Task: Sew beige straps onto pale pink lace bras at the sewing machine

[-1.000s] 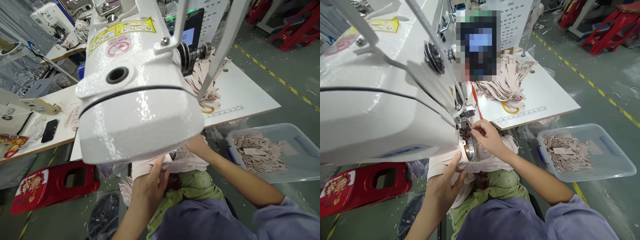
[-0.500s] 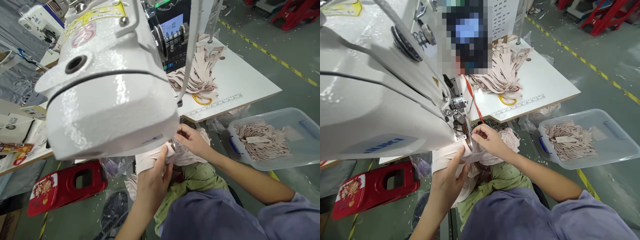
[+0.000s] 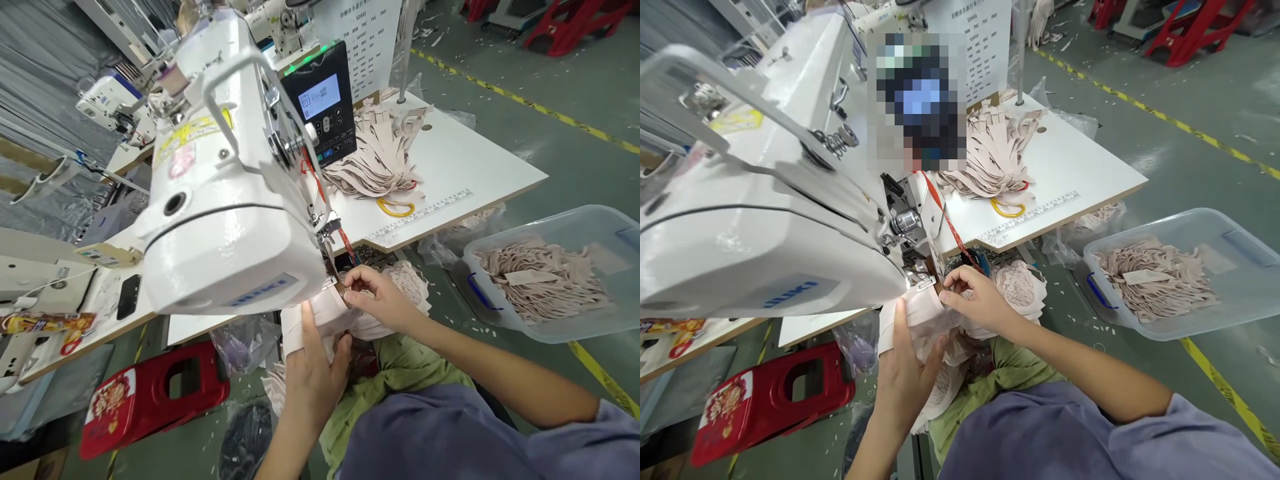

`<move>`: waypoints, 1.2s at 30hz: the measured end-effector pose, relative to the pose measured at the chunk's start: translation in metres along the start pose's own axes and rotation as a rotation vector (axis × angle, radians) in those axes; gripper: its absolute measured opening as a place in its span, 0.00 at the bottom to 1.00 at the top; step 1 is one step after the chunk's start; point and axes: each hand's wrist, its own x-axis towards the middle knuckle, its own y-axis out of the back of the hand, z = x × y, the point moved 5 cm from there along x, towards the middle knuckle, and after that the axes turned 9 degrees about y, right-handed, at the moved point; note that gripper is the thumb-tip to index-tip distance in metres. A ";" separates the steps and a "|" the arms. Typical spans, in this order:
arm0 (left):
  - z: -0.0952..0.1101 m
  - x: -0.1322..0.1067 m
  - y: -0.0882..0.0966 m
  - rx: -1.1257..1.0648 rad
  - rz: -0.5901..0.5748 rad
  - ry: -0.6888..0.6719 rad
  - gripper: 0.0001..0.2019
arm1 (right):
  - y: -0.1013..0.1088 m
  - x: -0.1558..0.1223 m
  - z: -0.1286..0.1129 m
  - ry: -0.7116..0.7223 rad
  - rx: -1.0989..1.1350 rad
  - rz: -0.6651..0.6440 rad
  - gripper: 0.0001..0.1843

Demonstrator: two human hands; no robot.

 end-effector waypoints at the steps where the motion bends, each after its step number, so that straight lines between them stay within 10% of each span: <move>1: 0.000 -0.001 -0.003 -0.006 -0.023 0.018 0.40 | 0.000 -0.002 -0.002 0.012 -0.023 0.004 0.11; 9: 0.049 -0.048 -0.026 -0.035 0.062 -0.050 0.40 | -0.002 -0.044 -0.007 -0.003 -0.114 -0.035 0.11; 16: 0.068 -0.078 -0.036 -0.311 -0.238 -0.040 0.45 | 0.021 -0.066 -0.019 0.033 -0.104 0.007 0.17; 20: 0.058 -0.070 -0.026 -0.584 -0.371 -0.063 0.31 | 0.024 -0.069 -0.022 -0.008 -0.083 -0.027 0.16; 23: 0.045 -0.051 -0.001 -0.616 -0.216 -0.069 0.18 | 0.022 -0.068 -0.022 -0.004 -0.036 -0.069 0.15; 28: 0.044 -0.012 0.023 -0.500 -0.181 -0.250 0.28 | 0.016 -0.065 -0.031 0.082 -0.087 -0.246 0.12; 32: 0.039 0.002 0.011 -0.456 -0.345 -0.235 0.10 | 0.014 -0.065 -0.046 0.285 -0.342 -0.410 0.09; 36: 0.040 -0.007 0.011 -0.341 -0.070 -0.449 0.07 | 0.015 -0.073 -0.058 0.652 -0.686 -0.395 0.07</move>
